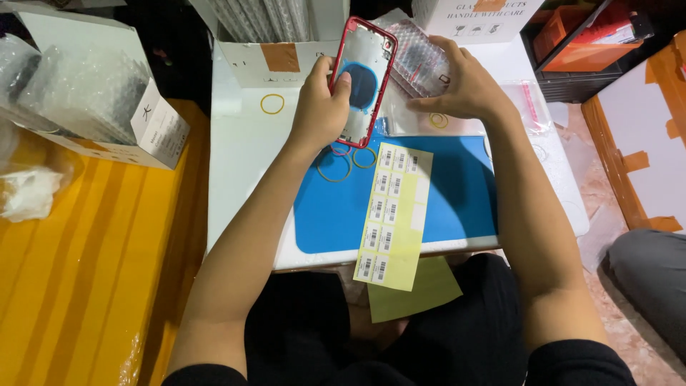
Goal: The person places a small component into a red phone case, flips the case over, and then places the case into a plastic bag.
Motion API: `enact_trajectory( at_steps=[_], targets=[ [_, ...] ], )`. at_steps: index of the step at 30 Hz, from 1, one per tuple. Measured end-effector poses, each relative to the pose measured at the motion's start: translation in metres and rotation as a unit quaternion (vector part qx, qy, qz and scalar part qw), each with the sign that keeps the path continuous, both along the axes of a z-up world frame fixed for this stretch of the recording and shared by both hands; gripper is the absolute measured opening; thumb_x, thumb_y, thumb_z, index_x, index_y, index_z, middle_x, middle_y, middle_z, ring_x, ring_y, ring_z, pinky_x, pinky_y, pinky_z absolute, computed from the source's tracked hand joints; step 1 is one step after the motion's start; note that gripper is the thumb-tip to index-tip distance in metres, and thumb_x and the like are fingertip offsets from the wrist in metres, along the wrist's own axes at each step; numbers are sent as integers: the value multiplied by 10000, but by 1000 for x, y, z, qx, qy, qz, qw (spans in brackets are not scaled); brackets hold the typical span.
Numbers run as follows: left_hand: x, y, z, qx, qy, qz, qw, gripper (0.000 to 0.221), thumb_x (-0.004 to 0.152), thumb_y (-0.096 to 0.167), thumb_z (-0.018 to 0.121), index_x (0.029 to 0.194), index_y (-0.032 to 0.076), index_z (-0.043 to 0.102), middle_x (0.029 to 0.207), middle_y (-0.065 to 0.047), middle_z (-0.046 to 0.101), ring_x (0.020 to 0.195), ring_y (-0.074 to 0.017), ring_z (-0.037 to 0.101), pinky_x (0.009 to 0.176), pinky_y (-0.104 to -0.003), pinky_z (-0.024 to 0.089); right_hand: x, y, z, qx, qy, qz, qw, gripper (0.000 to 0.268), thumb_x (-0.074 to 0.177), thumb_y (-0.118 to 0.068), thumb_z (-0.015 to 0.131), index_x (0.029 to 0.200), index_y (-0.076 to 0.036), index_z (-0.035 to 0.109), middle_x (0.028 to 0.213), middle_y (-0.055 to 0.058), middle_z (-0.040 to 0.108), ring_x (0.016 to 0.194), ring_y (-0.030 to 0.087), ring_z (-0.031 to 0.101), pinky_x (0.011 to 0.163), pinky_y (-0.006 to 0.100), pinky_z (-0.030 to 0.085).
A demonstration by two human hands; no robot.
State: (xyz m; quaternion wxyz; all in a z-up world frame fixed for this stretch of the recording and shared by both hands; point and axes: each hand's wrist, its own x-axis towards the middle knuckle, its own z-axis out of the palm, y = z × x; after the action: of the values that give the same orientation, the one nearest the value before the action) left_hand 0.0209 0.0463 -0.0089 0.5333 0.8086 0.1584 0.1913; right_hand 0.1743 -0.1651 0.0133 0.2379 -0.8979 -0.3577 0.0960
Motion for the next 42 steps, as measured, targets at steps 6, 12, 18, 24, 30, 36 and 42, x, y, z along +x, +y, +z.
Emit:
enact_trajectory(
  at_steps=[6,12,18,24,30,36,42],
  targets=[
    [-2,0,-1,15,13,-6,1000,160,1033,275,453,1080,143,530,937,-25,686,795,-180,619,661,-350,472,8,-24,2,35,-94,48,994,710,894,-576,718,1440,-132,625,1466,215,458,1376,384,402,1061,592,365],
    [2,14,-13,84,52,-24,995,147,1042,228,488,1104,95,478,965,-108,688,775,-292,646,634,-412,439,7,-31,-6,2,-168,88,982,410,977,-380,779,1271,-93,771,1056,111,727,953,308,658,955,518,332],
    [-14,18,22,117,268,-78,953,252,1068,239,466,1270,146,349,819,-59,470,683,-218,472,601,-411,355,-17,-19,6,74,-238,204,947,181,939,-29,732,1086,-48,836,984,136,786,800,229,730,777,376,566],
    [-30,18,32,144,274,-113,944,459,1011,201,449,1422,42,321,1348,-302,589,1276,-430,602,1056,-562,504,-49,-16,33,75,34,246,966,426,742,-182,902,1133,-69,775,1017,136,776,926,347,720,884,454,517],
    [-19,13,25,187,324,-26,927,682,873,172,473,1517,-11,345,1122,-177,647,866,-342,663,598,-467,520,-1,-33,6,128,-223,192,947,397,1014,-186,845,1322,40,737,1099,221,656,918,322,635,786,451,539],
    [-4,31,-29,314,287,19,905,199,870,193,584,972,26,623,888,-107,689,783,-349,664,612,-454,526,-23,-21,21,-89,-53,49,993,1254,651,-626,806,1645,-178,187,1639,221,165,1471,484,209,1113,700,277],
    [5,26,-45,356,329,44,873,73,881,138,601,894,98,660,857,-77,675,755,-331,671,532,-427,525,-27,-16,19,-134,4,31,990,1381,642,-430,929,1650,-156,25,1686,151,104,1481,427,264,1086,588,398]
  ],
)
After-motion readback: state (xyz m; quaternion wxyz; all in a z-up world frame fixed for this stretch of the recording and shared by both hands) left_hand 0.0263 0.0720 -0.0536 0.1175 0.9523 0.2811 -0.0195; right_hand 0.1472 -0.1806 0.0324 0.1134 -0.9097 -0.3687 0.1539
